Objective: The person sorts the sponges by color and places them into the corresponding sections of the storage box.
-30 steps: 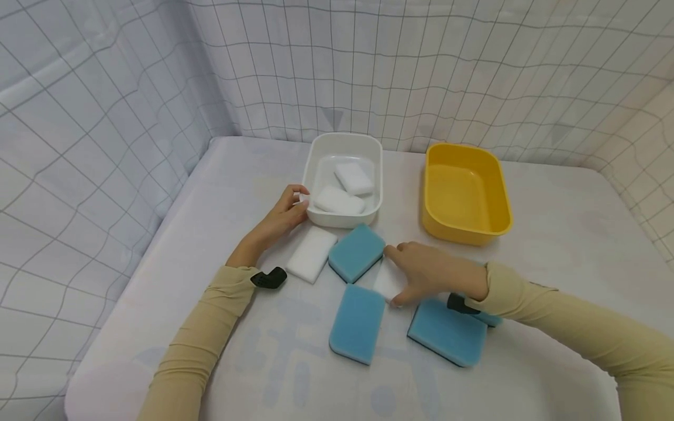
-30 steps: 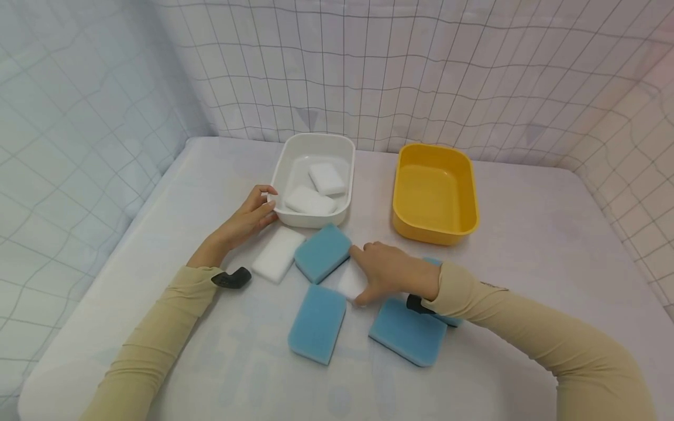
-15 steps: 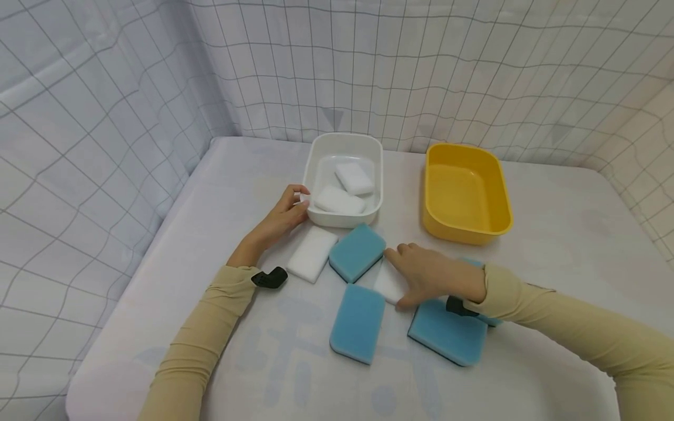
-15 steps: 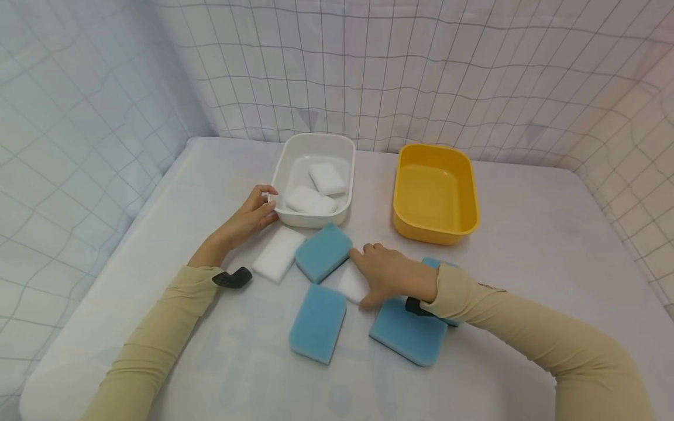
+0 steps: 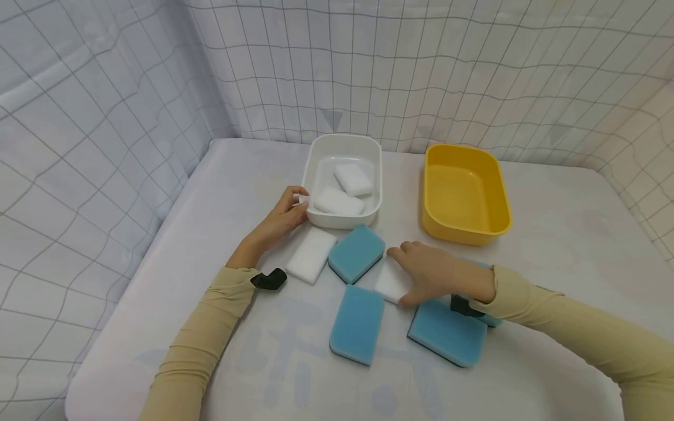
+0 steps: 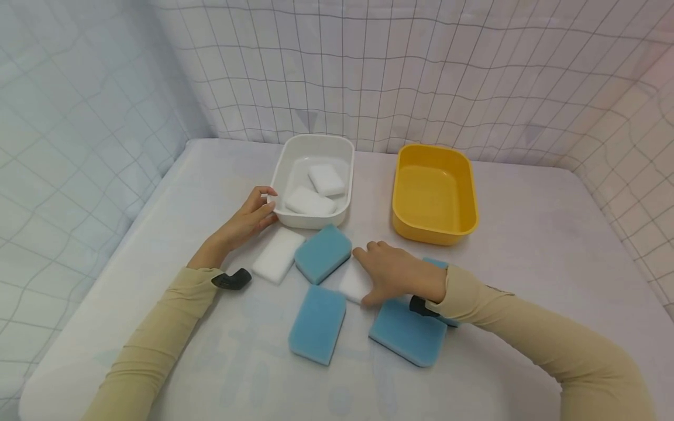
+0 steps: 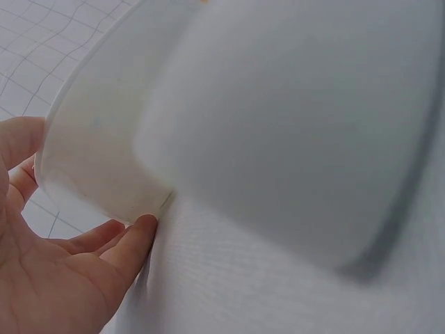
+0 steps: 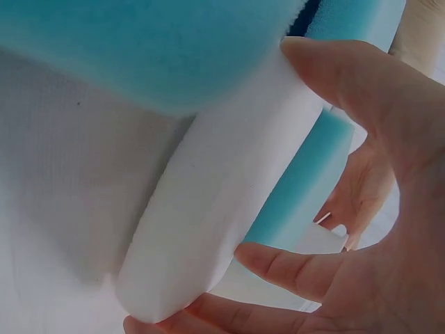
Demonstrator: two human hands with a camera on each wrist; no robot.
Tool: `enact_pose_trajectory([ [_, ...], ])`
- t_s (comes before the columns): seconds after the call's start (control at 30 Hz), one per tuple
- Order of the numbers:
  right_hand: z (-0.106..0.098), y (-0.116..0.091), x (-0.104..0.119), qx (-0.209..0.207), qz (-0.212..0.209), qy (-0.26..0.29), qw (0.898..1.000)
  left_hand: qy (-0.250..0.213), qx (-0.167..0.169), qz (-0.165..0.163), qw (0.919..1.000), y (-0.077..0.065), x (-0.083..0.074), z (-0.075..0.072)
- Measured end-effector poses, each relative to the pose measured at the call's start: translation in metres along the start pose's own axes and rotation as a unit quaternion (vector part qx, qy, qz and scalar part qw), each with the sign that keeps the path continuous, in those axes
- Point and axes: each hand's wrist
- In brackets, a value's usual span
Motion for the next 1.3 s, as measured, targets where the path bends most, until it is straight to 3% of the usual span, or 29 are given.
enact_pose_trajectory([
  [0.57, -0.016, -0.011, -0.006, -0.002, 0.052, 0.021, 0.998, 0.010, 0.004, -0.017, 0.9998, 0.002, -0.001, -0.002],
  [0.9, -0.030, -0.014, -0.006, -0.047, 0.032, -0.019, 0.998, -0.001, 0.003, -0.016, 0.9999, 0.003, -0.001, 0.000],
  [1.3, -0.042, -0.010, -0.007, -0.091, 0.015, -0.021, 0.996, 0.003, 0.003, -0.001, 1.0000, 0.001, 0.001, 0.000],
])
Point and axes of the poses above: each hand's wrist, its own y-axis towards the middle knuckle, its own z-axis out of the palm, x = y × z, and after that the axes turned 6 degrees about y, right-handed
